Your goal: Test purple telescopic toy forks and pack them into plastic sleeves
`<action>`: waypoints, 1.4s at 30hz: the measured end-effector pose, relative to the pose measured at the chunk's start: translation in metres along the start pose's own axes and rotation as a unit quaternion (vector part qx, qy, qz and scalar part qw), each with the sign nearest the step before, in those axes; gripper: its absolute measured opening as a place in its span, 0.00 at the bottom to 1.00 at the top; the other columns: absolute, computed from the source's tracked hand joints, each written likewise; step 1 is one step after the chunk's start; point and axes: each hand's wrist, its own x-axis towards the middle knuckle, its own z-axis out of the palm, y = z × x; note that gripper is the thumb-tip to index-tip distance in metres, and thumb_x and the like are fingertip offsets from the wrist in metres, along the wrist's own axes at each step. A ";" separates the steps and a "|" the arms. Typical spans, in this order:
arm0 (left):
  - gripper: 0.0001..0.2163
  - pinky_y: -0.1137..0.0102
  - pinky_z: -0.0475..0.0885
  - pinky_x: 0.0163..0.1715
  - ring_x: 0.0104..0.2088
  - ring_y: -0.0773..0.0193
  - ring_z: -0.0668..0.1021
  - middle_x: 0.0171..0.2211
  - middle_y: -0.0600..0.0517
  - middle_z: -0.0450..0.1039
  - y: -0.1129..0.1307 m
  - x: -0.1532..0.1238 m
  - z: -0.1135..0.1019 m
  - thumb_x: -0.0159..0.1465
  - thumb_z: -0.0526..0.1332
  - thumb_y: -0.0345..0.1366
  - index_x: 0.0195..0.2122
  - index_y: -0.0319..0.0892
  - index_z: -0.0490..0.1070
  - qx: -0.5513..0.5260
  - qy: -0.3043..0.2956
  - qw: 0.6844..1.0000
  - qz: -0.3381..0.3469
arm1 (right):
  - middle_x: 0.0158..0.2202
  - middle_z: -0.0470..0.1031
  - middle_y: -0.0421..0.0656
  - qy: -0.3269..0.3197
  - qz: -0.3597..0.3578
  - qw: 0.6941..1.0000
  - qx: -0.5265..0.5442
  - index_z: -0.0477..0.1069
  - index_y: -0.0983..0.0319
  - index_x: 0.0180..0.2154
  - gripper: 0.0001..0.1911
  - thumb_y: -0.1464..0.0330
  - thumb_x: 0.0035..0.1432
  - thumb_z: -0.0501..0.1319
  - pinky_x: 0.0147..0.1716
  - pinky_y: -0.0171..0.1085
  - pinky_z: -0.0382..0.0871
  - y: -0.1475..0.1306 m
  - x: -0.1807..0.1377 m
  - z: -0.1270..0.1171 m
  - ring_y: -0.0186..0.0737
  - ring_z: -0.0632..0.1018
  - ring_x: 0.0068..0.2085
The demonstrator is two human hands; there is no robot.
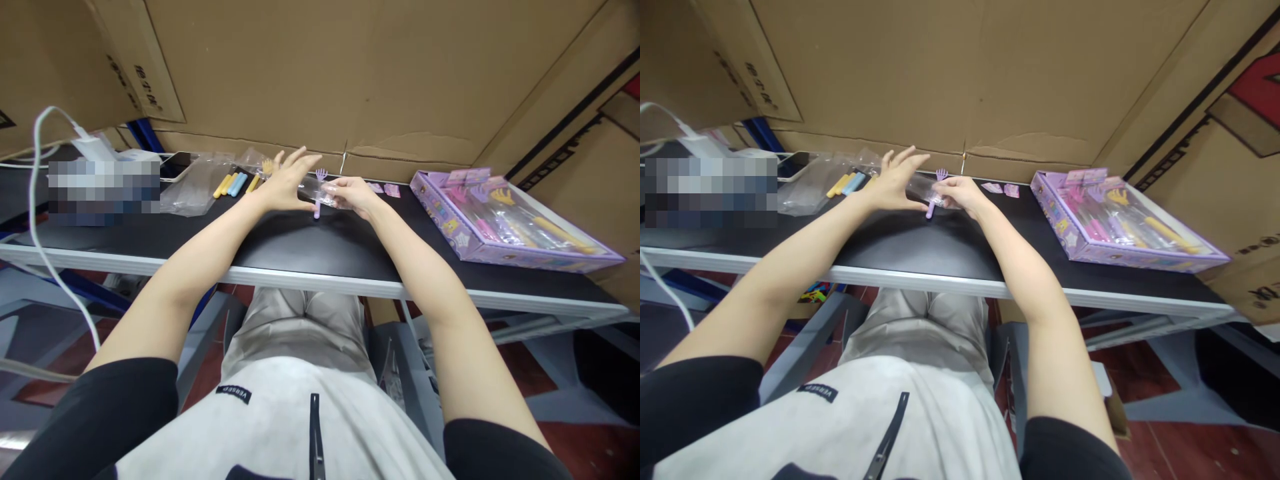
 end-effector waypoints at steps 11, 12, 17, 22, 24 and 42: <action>0.27 0.30 0.47 0.76 0.64 0.39 0.77 0.52 0.41 0.81 -0.029 -0.003 0.000 0.62 0.60 0.30 0.64 0.47 0.75 0.011 0.048 0.997 -0.051 | 0.22 0.73 0.37 -0.031 -0.039 0.998 0.030 0.77 0.65 0.31 0.15 0.68 0.56 0.81 0.23 0.26 0.66 0.002 0.005 -0.008 0.26 0.71 0.22; 0.27 0.29 0.45 0.76 0.64 0.38 0.77 0.51 0.41 0.81 -0.036 -0.005 -0.002 0.61 0.61 0.30 0.62 0.47 0.76 0.010 0.065 0.996 -0.062 | 0.22 0.73 0.37 -0.026 -0.043 0.998 0.030 0.77 0.65 0.31 0.15 0.68 0.56 0.81 0.23 0.26 0.66 0.001 0.006 -0.009 0.26 0.71 0.23; 0.24 0.26 0.41 0.75 0.65 0.36 0.75 0.49 0.42 0.80 -0.059 -0.013 -0.007 0.59 0.62 0.31 0.58 0.49 0.77 -0.009 0.115 0.989 -0.097 | 0.21 0.71 0.37 0.005 -0.029 0.999 0.027 0.74 0.65 0.28 0.14 0.73 0.59 0.77 0.21 0.28 0.63 -0.002 0.005 -0.012 0.26 0.68 0.21; 0.21 0.25 0.38 0.75 0.65 0.35 0.75 0.49 0.42 0.80 -0.066 -0.014 -0.006 0.60 0.64 0.31 0.55 0.48 0.77 -0.012 0.103 0.987 -0.120 | 0.21 0.71 0.38 0.026 -0.022 0.999 0.016 0.74 0.64 0.28 0.13 0.75 0.60 0.75 0.21 0.29 0.62 -0.001 0.006 -0.016 0.28 0.68 0.21; 0.20 0.26 0.38 0.76 0.65 0.36 0.76 0.49 0.42 0.80 -0.067 -0.014 -0.004 0.60 0.64 0.31 0.55 0.49 0.77 -0.008 0.110 0.988 -0.109 | 0.21 0.72 0.39 0.034 -0.025 0.999 0.005 0.74 0.64 0.27 0.13 0.74 0.59 0.76 0.21 0.29 0.62 0.001 0.008 -0.018 0.27 0.68 0.21; 0.25 0.48 0.72 0.61 0.59 0.40 0.81 0.55 0.37 0.81 -0.003 0.001 0.012 0.63 0.60 0.30 0.62 0.42 0.75 0.048 -0.015 0.999 0.001 | 0.31 0.78 0.41 0.015 -0.162 0.975 -0.149 0.78 0.63 0.42 0.16 0.63 0.58 0.79 0.37 0.35 0.72 0.014 0.012 -0.002 0.36 0.76 0.32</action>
